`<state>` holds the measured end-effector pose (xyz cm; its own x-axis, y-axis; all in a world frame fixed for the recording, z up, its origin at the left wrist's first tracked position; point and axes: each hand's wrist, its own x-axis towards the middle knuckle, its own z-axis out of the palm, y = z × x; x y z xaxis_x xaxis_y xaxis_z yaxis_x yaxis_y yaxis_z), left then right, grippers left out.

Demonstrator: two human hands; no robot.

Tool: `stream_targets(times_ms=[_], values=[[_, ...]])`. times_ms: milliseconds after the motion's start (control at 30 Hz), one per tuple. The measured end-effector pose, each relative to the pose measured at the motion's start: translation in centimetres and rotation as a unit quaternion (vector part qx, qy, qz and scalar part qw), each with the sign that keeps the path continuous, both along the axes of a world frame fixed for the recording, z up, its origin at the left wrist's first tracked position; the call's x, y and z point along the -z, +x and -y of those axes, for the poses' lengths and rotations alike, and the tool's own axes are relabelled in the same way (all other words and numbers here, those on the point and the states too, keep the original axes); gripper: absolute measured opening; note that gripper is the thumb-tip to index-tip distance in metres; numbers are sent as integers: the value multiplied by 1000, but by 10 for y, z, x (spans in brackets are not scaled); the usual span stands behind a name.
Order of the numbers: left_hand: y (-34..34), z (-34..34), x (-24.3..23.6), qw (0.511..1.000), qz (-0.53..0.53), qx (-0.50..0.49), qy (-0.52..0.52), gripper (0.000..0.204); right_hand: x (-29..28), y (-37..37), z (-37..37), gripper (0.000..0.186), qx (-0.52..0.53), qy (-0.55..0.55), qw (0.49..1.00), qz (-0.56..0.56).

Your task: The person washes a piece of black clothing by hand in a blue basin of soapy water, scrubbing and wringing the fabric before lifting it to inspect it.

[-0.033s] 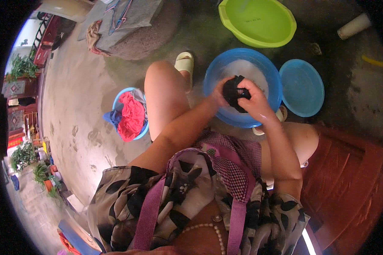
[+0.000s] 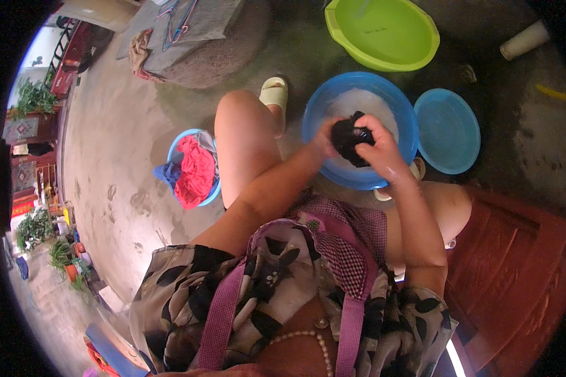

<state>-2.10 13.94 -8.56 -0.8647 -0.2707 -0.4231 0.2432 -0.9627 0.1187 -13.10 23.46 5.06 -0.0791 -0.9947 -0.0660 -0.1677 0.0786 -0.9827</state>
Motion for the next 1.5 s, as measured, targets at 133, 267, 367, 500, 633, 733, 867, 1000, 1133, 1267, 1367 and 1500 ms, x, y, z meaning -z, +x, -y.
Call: stream_targets(times_ms=[133, 267, 367, 500, 633, 733, 867, 1000, 1133, 1267, 1367, 1500], values=[[-6, -4, -8, 996, 74, -23, -39, 37, -4, -18, 13, 59, 169, -35, 963, 209], [-15, -5, -22, 998, 13, -55, 10, 39, 19, -57, 20, 70, 320, 38, 926, 197], [-18, -4, -36, 996, -76, -51, -1, 39, 69, -61, 19, 70, 319, 123, 933, 109], [-16, -6, -32, 996, -90, -13, -20, 39, 89, -25, 15, 65, 161, 145, 860, 461], [-18, -5, -52, 991, -132, 9, 3, 43, 67, -20, 12, 67, 147, 105, 790, 586], [-16, -3, -57, 994, -111, 21, 5, 39, 54, -20, 12, 63, 138, 72, 817, 555], [-9, 2, -46, 991, -126, 43, -30, 44, 54, -23, 17, 54, 174, 137, 858, 463], [-11, 3, -35, 996, -43, -1, -84, 48, 40, -26, 29, 47, 297, 43, 879, 371], [-7, 8, -44, 975, 207, 19, 74, 58, 21, -13, 28, 40, 327, -87, 929, 148], [-7, 2, -82, 994, -78, 80, -12, 64, 41, -3, 18, 30, 228, -140, 963, -41], [-11, 4, -63, 996, -23, -27, -84, 39, 43, 16, 18, 32, 299, -16, 937, 178], [-22, -9, -74, 951, 111, -184, -221, 29, 61, 14, 26, 58, 409, 17, 885, 220]])
